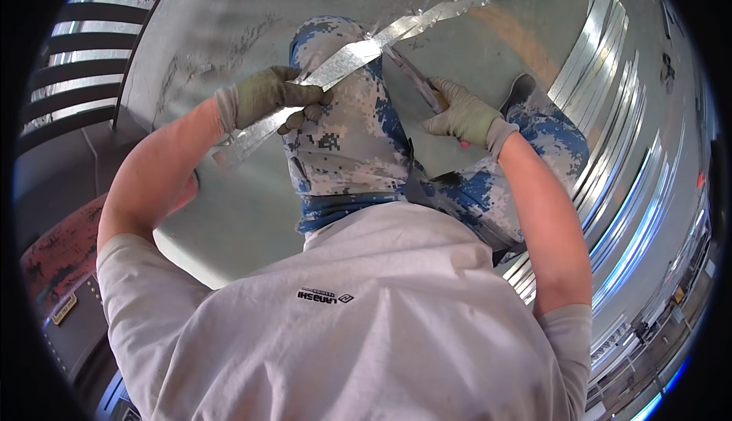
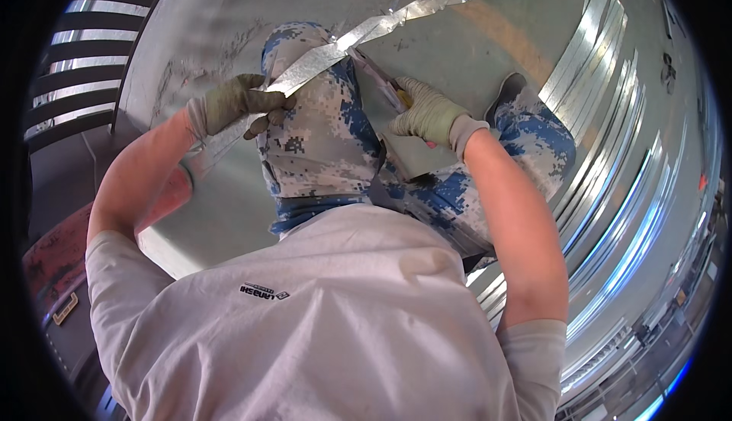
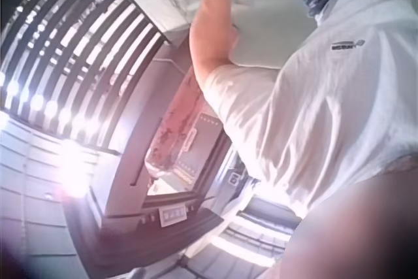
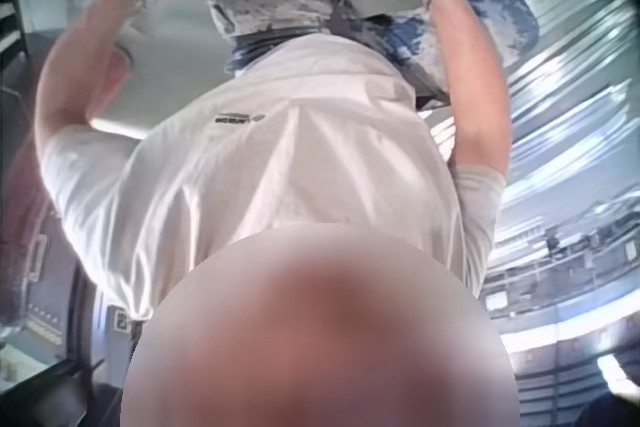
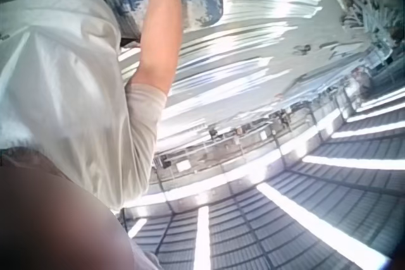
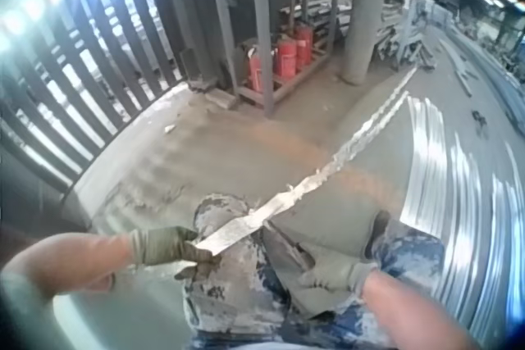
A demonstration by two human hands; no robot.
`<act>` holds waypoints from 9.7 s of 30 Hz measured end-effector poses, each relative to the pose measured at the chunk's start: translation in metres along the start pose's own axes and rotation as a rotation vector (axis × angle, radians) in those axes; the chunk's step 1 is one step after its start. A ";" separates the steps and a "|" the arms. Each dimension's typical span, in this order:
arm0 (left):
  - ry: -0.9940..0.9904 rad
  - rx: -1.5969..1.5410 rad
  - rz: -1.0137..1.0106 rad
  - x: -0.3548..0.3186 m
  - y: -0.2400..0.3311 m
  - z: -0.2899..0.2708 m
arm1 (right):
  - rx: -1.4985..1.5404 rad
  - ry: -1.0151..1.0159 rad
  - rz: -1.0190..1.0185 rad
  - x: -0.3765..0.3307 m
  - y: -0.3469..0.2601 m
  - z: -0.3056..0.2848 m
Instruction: The person kneels on the floor and uses tin snips to cut a long metal strip into smaller segments. They repeatedly position the snips, cut, and set the pieces aside on the floor.
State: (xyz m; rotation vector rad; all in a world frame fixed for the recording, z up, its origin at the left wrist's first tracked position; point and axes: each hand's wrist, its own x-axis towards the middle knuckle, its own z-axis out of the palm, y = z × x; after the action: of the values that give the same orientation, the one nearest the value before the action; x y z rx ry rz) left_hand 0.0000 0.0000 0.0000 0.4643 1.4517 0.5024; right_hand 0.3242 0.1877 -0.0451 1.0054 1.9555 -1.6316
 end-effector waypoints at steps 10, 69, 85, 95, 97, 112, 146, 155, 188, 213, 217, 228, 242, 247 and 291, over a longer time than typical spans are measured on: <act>0.013 0.090 0.051 -0.008 0.014 0.012 | -0.729 0.434 0.088 -0.013 -0.023 0.033; -0.031 -0.052 0.059 0.017 0.036 0.013 | 0.435 -0.001 0.107 -0.005 0.009 0.019; -0.020 -0.023 0.085 0.019 0.038 0.017 | 0.479 -0.028 0.000 0.006 0.019 0.018; 0.007 -0.083 0.038 0.023 0.032 0.012 | 0.650 -0.026 0.034 0.015 0.016 0.028; 0.002 -0.067 0.046 0.022 0.034 0.014 | 0.591 0.005 0.003 0.020 0.024 0.032; -0.060 0.000 0.047 0.019 0.053 0.023 | -0.583 0.435 0.202 0.001 -0.023 0.040; -0.216 -0.212 0.008 0.014 0.028 -0.003 | 0.175 0.077 0.235 -0.019 -0.005 0.028; -0.100 -0.135 0.096 0.016 0.029 0.012 | 0.420 -0.083 0.096 -0.030 -0.019 0.041; -0.129 -0.258 0.104 0.026 0.018 0.009 | 0.465 -0.152 0.021 -0.003 -0.008 0.046; -0.213 -0.258 0.154 0.037 0.010 0.004 | -0.362 0.446 -0.084 -0.010 -0.023 0.083; -0.250 -0.254 0.169 0.035 0.015 0.005 | -0.388 0.365 -0.113 -0.004 -0.017 0.067; -0.267 -0.269 0.215 0.037 0.010 -0.001 | 0.165 0.046 -0.173 -0.013 -0.014 0.043; -0.516 -0.380 0.181 0.058 0.013 -0.006 | -0.940 0.472 0.063 -0.056 -0.111 0.067; -0.416 -0.136 0.309 0.061 0.010 -0.012 | -0.938 0.504 0.126 -0.049 -0.103 0.074; 0.281 -0.172 0.310 -0.055 -0.002 0.024 | -0.713 0.568 -0.008 -0.042 -0.058 0.061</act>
State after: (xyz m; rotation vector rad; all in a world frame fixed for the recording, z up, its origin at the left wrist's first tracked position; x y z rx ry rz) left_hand 0.0211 -0.0340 0.0450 0.4977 1.5950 0.9634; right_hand 0.3008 0.1138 0.0087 1.2096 2.6027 -0.5455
